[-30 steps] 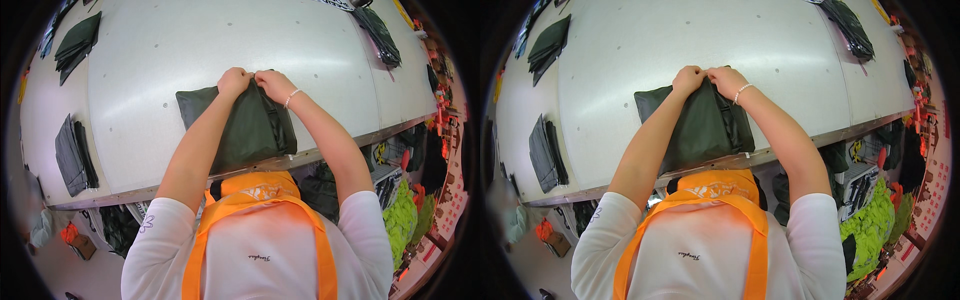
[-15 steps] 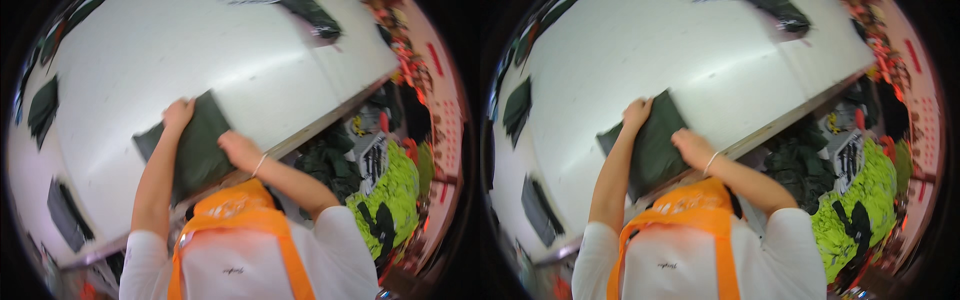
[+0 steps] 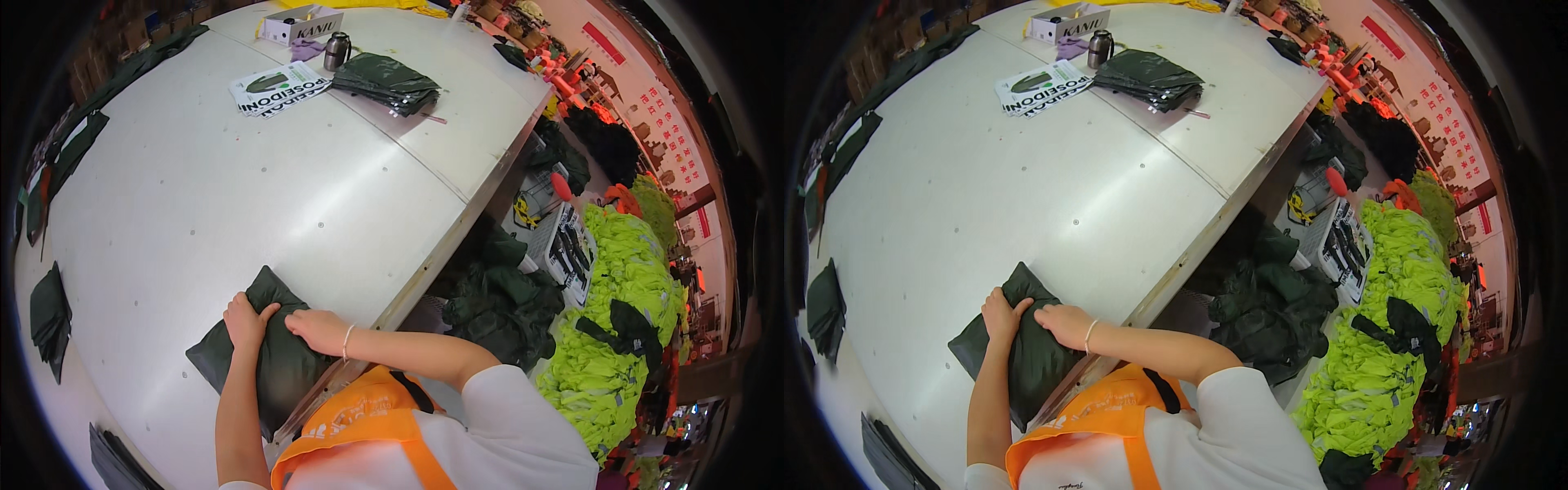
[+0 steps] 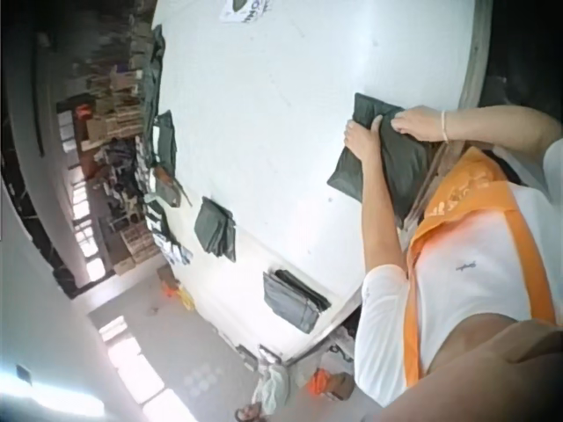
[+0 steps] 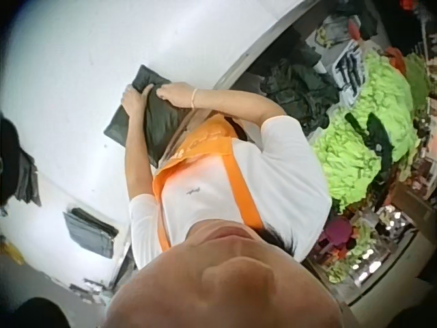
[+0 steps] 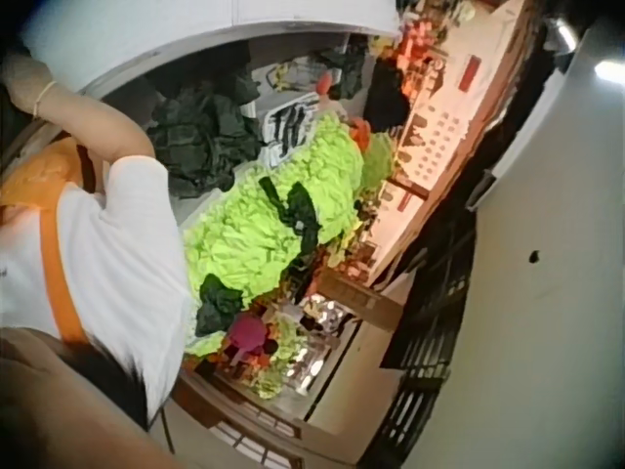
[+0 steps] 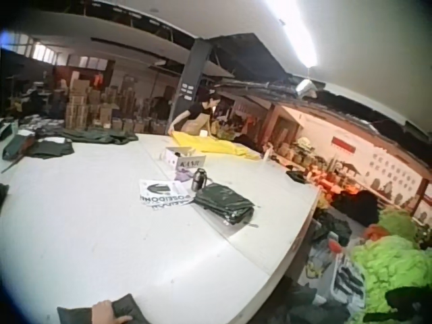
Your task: The person lays a dark green jacket flat on a white table, smooths it, and folds it into a compact rectangle. They then place the folded jacket into a matching dark green pouch and set it aside.
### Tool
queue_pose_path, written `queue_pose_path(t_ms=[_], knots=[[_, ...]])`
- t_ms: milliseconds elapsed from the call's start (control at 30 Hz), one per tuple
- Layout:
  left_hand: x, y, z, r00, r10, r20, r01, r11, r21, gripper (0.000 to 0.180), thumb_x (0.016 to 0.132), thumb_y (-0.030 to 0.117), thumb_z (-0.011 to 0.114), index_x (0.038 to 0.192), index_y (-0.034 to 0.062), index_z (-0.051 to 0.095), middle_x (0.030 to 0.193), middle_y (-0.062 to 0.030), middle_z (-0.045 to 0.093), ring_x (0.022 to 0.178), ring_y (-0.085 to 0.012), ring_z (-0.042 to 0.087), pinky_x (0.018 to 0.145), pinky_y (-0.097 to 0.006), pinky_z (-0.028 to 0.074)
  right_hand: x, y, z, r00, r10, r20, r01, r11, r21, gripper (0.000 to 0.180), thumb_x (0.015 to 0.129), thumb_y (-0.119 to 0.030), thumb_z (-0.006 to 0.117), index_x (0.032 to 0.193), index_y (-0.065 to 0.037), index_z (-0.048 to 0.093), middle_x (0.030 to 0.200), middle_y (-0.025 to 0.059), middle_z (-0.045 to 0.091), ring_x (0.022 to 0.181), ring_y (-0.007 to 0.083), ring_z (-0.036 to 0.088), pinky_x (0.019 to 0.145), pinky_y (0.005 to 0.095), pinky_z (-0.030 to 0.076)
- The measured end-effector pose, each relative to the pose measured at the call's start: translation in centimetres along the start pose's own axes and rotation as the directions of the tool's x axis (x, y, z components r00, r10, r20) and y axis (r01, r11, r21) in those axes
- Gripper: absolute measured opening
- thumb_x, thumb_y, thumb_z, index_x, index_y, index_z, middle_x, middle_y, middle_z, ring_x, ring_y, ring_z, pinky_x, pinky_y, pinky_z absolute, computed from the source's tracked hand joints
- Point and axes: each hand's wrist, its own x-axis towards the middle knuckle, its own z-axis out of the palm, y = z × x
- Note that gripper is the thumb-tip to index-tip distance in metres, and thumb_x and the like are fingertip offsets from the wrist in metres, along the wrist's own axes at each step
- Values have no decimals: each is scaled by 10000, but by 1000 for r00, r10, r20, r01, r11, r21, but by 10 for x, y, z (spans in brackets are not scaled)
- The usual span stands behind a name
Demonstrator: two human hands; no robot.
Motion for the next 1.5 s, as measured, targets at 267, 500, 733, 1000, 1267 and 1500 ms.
queue_pose_path(t_ms=[267, 500, 733, 1000, 1267, 1500], knots=[[4, -1, -1, 999, -36, -19, 35, 998, -53, 613, 654, 522, 759, 864, -7, 532, 850, -170, 607, 850, -339, 576, 752, -423, 437, 8, -3, -10, 996, -87, 29, 90, 989, -120, 149, 794, -56, 524, 942, -55, 512, 916, 97, 534, 896, 280, 556, 731, 383, 491], [4, -1, -7, 997, -77, 17, 78, 996, -45, 598, 661, 517, 755, 845, -6, 532, 840, -178, 614, 843, -342, 580, 750, -424, 445, -12, -9, -35, 913, -243, 328, 307, 938, -160, 115, 786, -90, 553, 892, -45, 561, 900, 109, 589, 880, 282, 589, 727, 384, 507], [1, -2, -8, 996, -85, 12, 85, 995, -43, 602, 663, 530, 748, 839, -4, 534, 837, -169, 620, 844, -336, 585, 756, -418, 447, -55, -19, -23, 909, -257, 328, 354, 891, -284, 97, 778, -102, 544, 860, -53, 562, 850, 95, 582, 840, 248, 590, 675, 343, 514], [-1, 6, -2, 998, -36, -44, 35, 999, -23, 612, 654, 541, 751, 836, -4, 541, 842, -186, 629, 826, -363, 590, 732, -432, 456, -100, 16, 19, 939, -338, -66, 319, 926, -202, 72, 762, -109, 537, 805, -64, 502, 807, 80, 504, 778, 235, 548, 648, 335, 487], [-6, 11, -13, 984, -42, -174, 78, 976, 205, 659, 680, 645, 665, 856, 13, 611, 917, -160, 638, 912, -313, 599, 894, -425, 396, -89, 24, 32, 959, 132, -251, -28, 925, 380, 59, 852, -68, 530, 907, -53, 548, 871, 168, 578, 821, 370, 580, 684, 425, 477], [-14, -5, 1, 987, -58, -147, 64, 997, 37, 678, 738, 655, 607, 869, -8, 553, 864, -194, 637, 842, -352, 621, 727, -437, 497, -64, 11, 11, 974, 16, -228, 3, 997, 81, 57, 884, -125, 515, 938, -104, 517, 854, 114, 620, 750, 347, 605, 576, 431, 472]])
